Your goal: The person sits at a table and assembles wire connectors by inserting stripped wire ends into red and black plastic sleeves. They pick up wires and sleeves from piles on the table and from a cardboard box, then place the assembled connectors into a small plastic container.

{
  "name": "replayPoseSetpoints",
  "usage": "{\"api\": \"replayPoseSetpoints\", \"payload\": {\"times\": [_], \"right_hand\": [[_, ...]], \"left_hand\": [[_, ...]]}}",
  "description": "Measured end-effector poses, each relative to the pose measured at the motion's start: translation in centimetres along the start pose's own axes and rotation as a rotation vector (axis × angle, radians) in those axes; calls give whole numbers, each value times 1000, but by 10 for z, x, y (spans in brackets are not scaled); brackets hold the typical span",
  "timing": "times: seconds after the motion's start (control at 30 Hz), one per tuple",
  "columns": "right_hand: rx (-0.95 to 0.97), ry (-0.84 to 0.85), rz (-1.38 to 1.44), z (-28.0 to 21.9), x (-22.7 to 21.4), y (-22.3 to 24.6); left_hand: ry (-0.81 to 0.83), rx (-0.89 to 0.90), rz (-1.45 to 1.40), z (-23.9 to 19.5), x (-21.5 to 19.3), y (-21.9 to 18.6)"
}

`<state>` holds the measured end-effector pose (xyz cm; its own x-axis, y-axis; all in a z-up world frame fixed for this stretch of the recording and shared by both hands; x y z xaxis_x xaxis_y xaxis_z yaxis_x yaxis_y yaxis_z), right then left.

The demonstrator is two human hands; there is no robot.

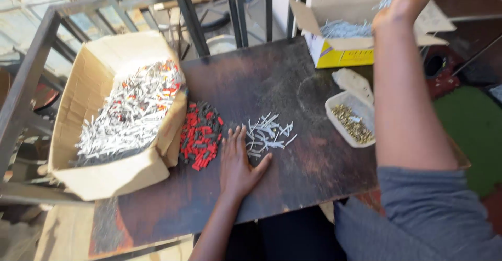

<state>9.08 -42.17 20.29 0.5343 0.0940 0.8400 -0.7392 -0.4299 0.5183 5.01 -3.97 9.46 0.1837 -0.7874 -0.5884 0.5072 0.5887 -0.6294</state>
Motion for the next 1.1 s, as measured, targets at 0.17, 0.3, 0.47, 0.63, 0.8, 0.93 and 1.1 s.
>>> {"api": "replayPoseSetpoints", "payload": {"times": [0.17, 0.3, 0.47, 0.63, 0.8, 0.93, 1.1], "right_hand": [[-467, 487, -372, -6, 15, -6], [-422, 696, -1038, -158, -18, -50], [-615, 884, -1338, -173, -103, -119], [-755, 844, -1409, -167, -118, -126], [-737, 803, -1496, -161, -127, -132], [-638, 731, -1216, -167, -116, -117], [308, 392, -829, -150, -148, -132]], "left_hand": [[3, 34, 14, 4, 0, 0], [23, 53, -37, 5, 15, 13], [-5, 24, -158, 9, 7, 15], [-123, -110, -248, 6, 10, 45], [-173, -60, -210, 2, 3, 36], [-205, -23, -182, 3, 6, 39], [-202, 7, -175, 7, 6, 36]]}}
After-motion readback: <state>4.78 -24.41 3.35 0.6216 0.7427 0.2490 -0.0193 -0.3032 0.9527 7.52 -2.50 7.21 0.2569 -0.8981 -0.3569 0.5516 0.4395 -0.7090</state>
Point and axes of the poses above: each hand's wrist, its own z-axis towards the middle knuckle, its own x-axis out of the palm, y = z × x, the point moved 9 cm from there along z, towards the middle knuckle, and after that the axes turned 15 degrees about -y, right-handed, at the moved point
